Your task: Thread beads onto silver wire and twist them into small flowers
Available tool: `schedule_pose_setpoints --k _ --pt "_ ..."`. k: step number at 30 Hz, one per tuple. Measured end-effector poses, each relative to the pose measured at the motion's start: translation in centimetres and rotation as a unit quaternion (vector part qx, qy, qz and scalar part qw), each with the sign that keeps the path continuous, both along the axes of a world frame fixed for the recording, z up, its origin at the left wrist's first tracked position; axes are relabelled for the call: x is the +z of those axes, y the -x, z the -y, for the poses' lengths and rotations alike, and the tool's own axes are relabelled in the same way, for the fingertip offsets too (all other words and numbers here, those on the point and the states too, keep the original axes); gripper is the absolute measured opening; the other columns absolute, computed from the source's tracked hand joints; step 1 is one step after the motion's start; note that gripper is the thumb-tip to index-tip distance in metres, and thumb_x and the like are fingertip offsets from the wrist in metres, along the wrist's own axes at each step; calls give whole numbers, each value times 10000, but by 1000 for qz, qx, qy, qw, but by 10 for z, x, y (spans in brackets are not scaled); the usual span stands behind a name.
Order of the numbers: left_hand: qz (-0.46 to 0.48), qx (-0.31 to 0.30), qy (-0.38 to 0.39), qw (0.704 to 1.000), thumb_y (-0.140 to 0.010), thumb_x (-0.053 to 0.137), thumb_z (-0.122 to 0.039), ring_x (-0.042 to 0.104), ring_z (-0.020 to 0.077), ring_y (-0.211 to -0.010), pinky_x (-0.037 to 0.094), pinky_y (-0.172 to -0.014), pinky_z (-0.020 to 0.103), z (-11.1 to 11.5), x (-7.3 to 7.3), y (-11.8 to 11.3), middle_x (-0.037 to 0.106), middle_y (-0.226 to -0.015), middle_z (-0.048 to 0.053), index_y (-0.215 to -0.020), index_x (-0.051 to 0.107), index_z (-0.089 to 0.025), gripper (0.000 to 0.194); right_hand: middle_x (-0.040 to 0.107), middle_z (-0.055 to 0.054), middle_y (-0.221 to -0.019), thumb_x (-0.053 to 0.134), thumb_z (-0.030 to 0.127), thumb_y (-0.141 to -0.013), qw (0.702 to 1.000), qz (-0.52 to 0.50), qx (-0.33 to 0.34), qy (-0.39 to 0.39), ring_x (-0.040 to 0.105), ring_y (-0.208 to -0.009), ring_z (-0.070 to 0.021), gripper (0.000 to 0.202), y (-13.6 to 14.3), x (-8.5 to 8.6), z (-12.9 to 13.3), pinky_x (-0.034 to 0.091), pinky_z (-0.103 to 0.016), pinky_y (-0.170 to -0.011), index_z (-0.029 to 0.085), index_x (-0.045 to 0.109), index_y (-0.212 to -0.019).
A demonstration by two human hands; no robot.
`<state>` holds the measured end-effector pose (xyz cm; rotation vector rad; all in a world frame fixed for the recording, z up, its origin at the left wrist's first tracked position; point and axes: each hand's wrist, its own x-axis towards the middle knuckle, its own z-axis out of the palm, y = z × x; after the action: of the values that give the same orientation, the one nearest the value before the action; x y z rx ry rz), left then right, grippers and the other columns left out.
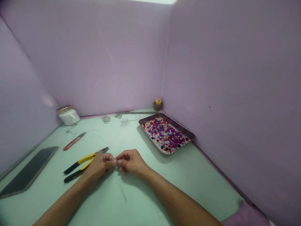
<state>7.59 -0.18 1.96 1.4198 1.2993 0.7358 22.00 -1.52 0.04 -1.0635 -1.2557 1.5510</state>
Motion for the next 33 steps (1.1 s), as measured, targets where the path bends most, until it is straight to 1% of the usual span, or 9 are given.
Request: schedule_pose_setpoints --k 4,8,11,14,16,18,24,28,33 --pt "-14 56 -43 997 -587 606 -305 335 81 -392 240 -410 213 1 6 2 455 -424 -38 -549 527 -154 175 517 33 -489 633 226 -565 997 -58 -53 5 469 -414 -84 188 0 5 0 410 -228 -392 117 583 -710" --pt "-84 170 -200 961 -632 588 -312 392 110 -452 304 -468 228 13 20 2 489 -489 -32 -641 563 -179 135 550 17 -526 667 234 -547 988 -121 -86 32 478 -433 -75 234 -3 7 -2 422 -222 -422 116 568 -723" --pt "-106 111 -212 965 -655 562 -322 410 113 -452 313 -468 227 25 19 -4 493 -463 -23 -557 565 -173 179 570 0 -561 691 234 -536 982 -159 -90 49 481 -440 -68 274 -4 4 -4 418 -210 -429 110 565 -745" --pt "-60 8 -61 996 -678 513 -357 356 82 -341 246 -369 214 32 8 -14 503 -429 -15 -500 551 -153 273 575 -6 -577 705 230 -530 977 -184 -90 54 479 -437 -63 294 -4 2 -5 409 -201 -426 112 558 -756" --pt "-5 -17 34 999 -687 489 -378 293 51 -272 165 -319 204 34 2 -20 551 -469 -4 -559 557 -144 275 574 -7 -581 709 231 -530 974 -199 -90 55 478 -437 -63 302 -4 2 -5 403 -198 -423 115 552 -760" --pt "43 -15 81 996 -675 503 -378 275 33 -250 117 -305 196 34 -1 -24 603 -543 19 -617 557 -141 250 570 -7 -585 711 231 -528 972 -210 -89 60 477 -442 -62 308 -4 3 -4 398 -193 -419 115 549 -762" --pt "37 -12 42 998 -653 505 -295 272 35 -241 150 -307 188 30 1 -22 506 -372 -15 -481 498 -145 228 571 -20 -604 703 226 -525 976 -186 -98 60 482 -475 -72 294 -6 5 -5 334 -163 -366 112 558 -754" --pt "-2 6 26 1000 -639 503 -270 296 50 -254 173 -316 195 26 -5 -18 542 -400 -2 -483 503 -155 193 579 -29 -651 700 256 -528 981 -162 -98 40 502 -522 -87 272 -8 5 -7 360 -177 -389 112 585 -728" --pt "-86 17 -83 993 -644 495 -235 405 99 -367 282 -406 209 26 -6 -17 542 -403 -5 -474 532 -162 189 578 -26 -653 693 291 -532 986 -137 -91 28 508 -531 -95 271 -10 3 -9 372 -184 -393 113 600 -715"
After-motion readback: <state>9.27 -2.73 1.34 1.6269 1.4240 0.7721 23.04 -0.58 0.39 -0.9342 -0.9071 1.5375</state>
